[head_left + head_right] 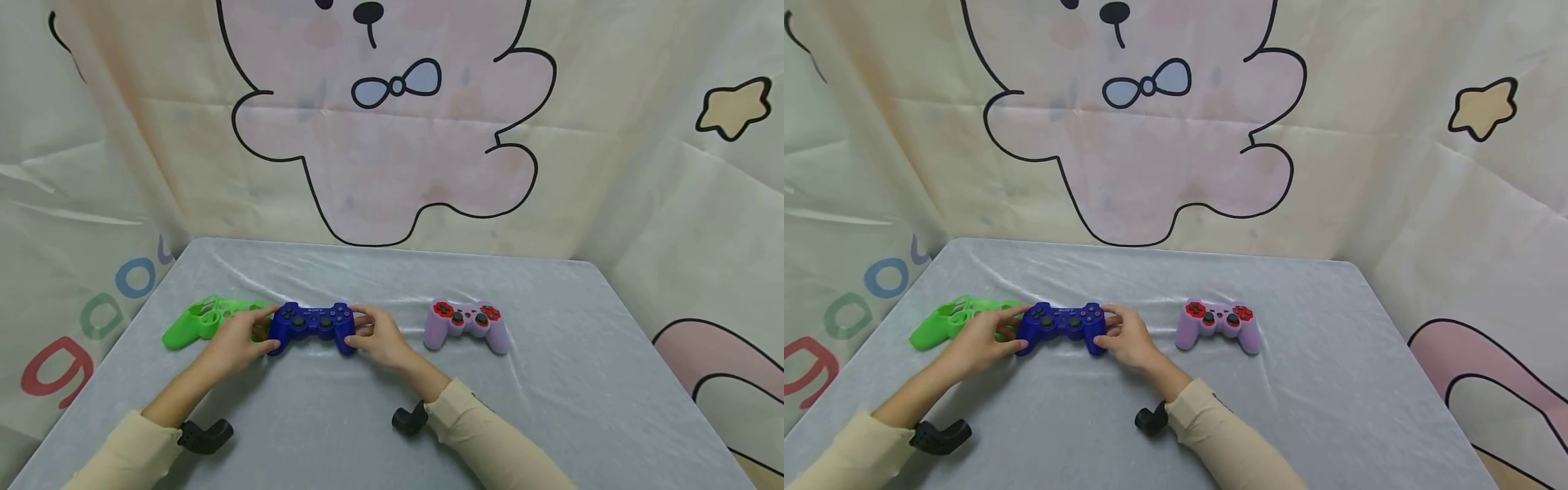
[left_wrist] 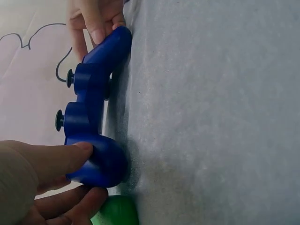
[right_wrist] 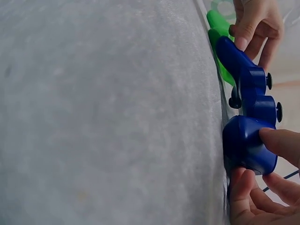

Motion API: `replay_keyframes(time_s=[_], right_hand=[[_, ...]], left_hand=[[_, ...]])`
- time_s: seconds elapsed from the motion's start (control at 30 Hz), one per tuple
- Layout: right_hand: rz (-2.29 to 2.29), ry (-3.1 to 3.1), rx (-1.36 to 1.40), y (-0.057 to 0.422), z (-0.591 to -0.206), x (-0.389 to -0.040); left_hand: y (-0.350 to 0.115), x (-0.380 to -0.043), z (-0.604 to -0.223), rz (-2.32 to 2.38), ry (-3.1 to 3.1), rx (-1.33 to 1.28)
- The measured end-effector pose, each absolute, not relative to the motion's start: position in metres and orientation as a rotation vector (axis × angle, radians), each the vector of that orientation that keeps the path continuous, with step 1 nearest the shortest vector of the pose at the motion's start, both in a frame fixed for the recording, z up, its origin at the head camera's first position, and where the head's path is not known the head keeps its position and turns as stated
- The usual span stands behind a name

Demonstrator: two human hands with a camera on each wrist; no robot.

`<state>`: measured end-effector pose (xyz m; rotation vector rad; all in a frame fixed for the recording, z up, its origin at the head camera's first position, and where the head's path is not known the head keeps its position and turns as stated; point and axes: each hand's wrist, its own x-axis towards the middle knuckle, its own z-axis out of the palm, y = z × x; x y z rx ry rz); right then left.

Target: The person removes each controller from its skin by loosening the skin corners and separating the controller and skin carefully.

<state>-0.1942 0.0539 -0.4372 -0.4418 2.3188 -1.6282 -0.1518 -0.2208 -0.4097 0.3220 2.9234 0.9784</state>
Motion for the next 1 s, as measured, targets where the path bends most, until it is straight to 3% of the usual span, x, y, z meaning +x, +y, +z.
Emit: replay_keyframes(time_s=[0.57, 1.0], right_hand=[[-1.576, 2.343, -0.456, 0.057, -0.436, -0.192], [-1.574, 2.358, -0.567, 0.093, -0.412, -0.18]], left_hand=[[-0.215, -0.153, -0.404, 0.757, 2.991, 0.305], [-0.206, -0.151, -0.384, 0.842, 3.06, 0.387]])
